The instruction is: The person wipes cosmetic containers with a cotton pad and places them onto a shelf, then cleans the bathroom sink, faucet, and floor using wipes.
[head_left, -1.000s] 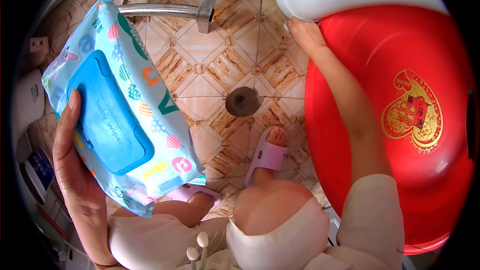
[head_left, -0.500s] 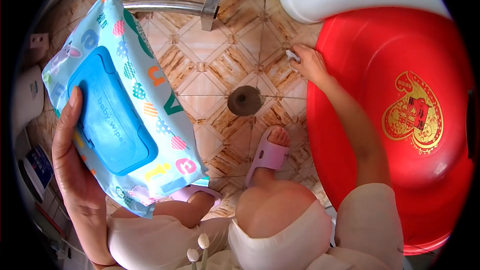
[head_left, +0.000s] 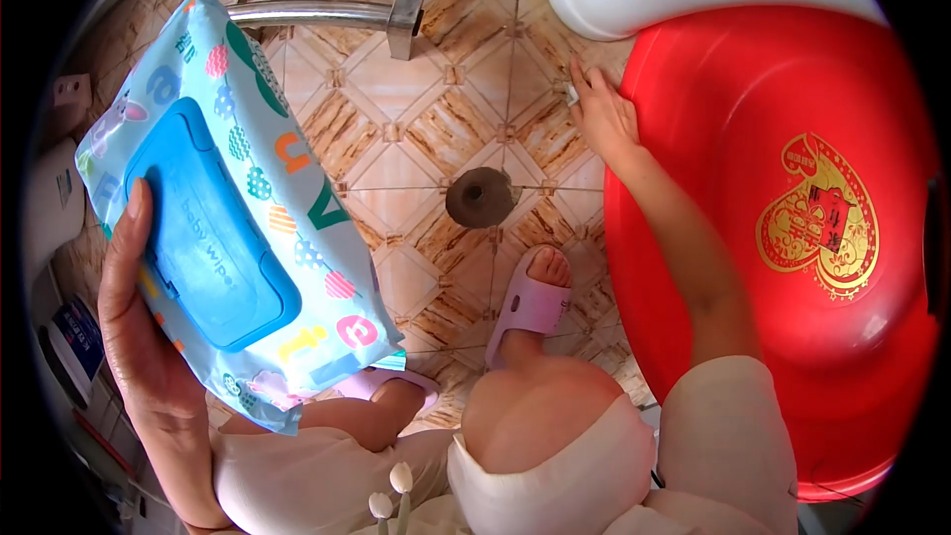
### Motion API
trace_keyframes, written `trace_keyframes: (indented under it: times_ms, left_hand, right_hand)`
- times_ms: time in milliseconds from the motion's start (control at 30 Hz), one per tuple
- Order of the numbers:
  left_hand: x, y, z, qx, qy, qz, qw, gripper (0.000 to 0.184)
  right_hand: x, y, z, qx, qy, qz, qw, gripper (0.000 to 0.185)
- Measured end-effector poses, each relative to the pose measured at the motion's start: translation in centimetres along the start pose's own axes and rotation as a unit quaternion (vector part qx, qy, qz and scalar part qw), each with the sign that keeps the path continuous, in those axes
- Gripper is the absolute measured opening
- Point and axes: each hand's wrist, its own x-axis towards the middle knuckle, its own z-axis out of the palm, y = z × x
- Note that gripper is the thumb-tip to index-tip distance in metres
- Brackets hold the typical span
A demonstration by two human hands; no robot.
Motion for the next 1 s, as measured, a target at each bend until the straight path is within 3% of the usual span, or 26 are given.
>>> trace_keyframes:
  times_ms: [133,433,500,533,600,633,667,733,1000]
  left_hand:
    - [-0.1,0.2,-0.1,0.001,-0.025,-0.021,0.999,0.038]
    - [-0.6,0.1,0.3,0.018,-0.015,-0.005,1.0,0.046]
    - [-0.5,0.1,0.1,0.021,-0.019,-0.005,1.0,0.047]
    - [-0.5,0.1,0.1,0.02,-0.018,-0.005,1.0,0.047]
    - [-0.6,0.1,0.1,0.024,-0.016,-0.001,1.0,0.047]
    - [-0.6,0.1,0.2,0.025,-0.017,0.0,1.0,0.047]
    - [-0.7,0.1,0.3,0.016,-0.023,-0.003,1.0,0.044]
    - [-0.8,0.0,0.3,0.009,-0.029,-0.007,1.0,0.04]
    - [-0.3,0.1,-0.2,0.006,-0.032,-0.012,0.999,0.042]
  right_hand:
    - [-0.9,-0.1,-0.3,0.012,-0.011,-0.001,1.0,0.055]
    - [-0.8,0.8,-0.8,0.113,0.003,0.002,0.994,0.041]
    - [1.0,2.1,-0.1,0.175,0.137,0.074,0.972,0.029]
    - [1.8,2.2,0.0,0.174,0.137,0.074,0.972,0.029]
    - [3.4,2.4,0.1,0.377,0.131,0.297,0.868,0.029]
    - [4.3,2.4,0.2,0.322,0.134,0.321,0.88,0.042]
    - [4.6,2.5,0.4,0.323,0.135,0.322,0.88,0.042]
    - [5.7,0.1,-2.0,0.169,0.022,0.377,0.911,0.05]
    - [7.1,-0.9,-2.4,0.087,-0.005,0.338,0.937,0.044]
